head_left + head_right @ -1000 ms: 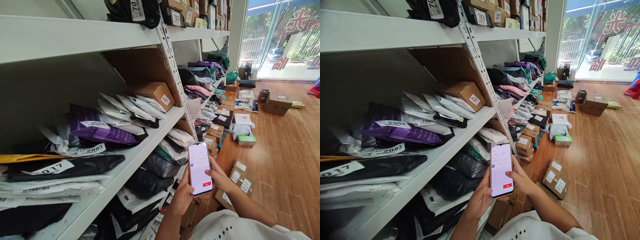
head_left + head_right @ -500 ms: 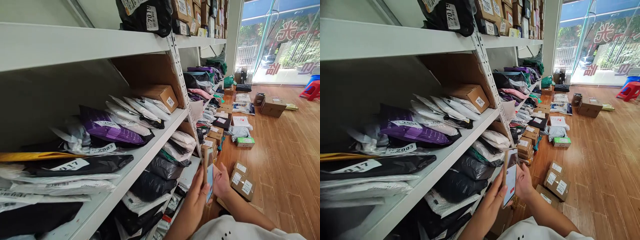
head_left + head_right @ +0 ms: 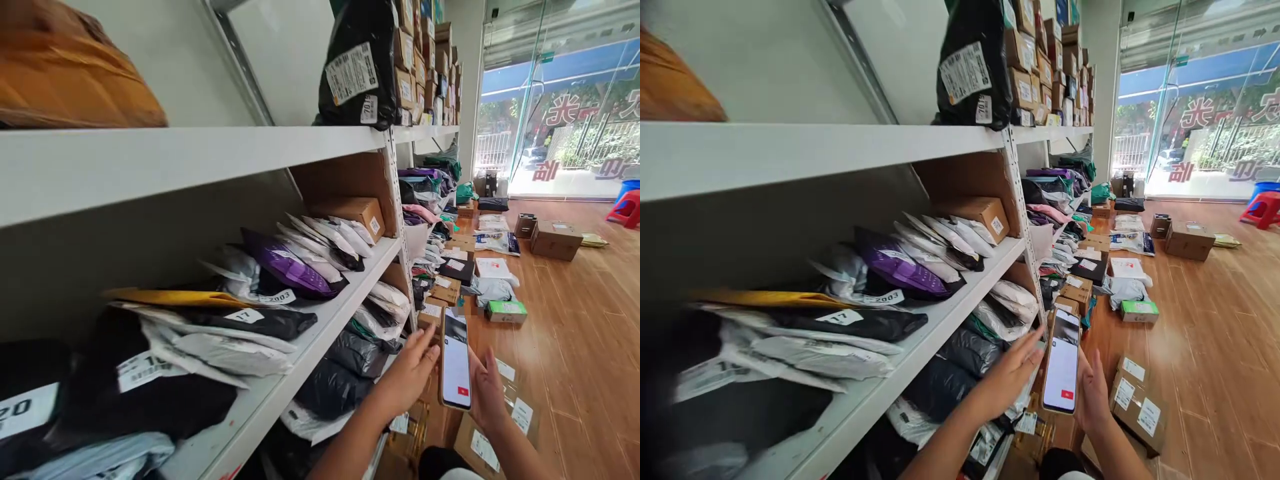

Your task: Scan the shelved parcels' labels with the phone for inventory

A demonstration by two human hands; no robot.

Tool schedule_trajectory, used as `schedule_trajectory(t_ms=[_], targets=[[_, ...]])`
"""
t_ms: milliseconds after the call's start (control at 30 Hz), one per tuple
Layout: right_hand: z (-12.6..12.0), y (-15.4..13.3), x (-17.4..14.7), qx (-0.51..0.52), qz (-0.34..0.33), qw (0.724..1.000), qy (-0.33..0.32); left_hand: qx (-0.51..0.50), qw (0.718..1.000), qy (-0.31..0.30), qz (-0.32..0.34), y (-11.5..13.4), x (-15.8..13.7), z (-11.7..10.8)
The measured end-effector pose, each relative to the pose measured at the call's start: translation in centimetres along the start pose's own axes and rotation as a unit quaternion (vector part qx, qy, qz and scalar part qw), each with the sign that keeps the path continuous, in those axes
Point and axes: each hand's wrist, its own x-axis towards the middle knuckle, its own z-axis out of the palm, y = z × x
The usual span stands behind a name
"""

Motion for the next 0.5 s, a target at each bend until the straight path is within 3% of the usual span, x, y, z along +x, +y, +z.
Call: schedule_trajectory(t_ms=[67, 133, 200, 267, 367, 500], targets=[[-0.5, 0.2, 0.2, 0.011, 0.021, 1.0, -0.004, 0.095, 0.991, 0.09, -0.002, 0.9, 1.3, -3.1], [-0.7, 0.6, 0.4, 0.028, 0.042, 0.999, -0.015, 0.183, 0.961, 0.206, 0.002, 2.4, 2.8, -6.7], [-0.7, 1.0, 0.5, 0.046, 0.06, 0.997, -0.033, 0.285, 0.906, 0.314, -0.007, 4.0, 4.4, -10.5], [-0.8, 1.7, 0.6, 0.063, 0.084, 0.993, -0.057, 0.388, 0.84, 0.377, -0.041, 5.0, 6.1, -14.2], [-1.3, 2.7, 1.0, 0.091, 0.107, 0.985, -0.101, 0.488, 0.791, 0.347, -0.124, 4.8, 7.7, -18.6], [-2.6, 3.9, 2.7, 0.125, 0.12, 0.975, -0.14, 0.564, 0.754, 0.261, -0.213, 2.5, 7.8, -21.2]])
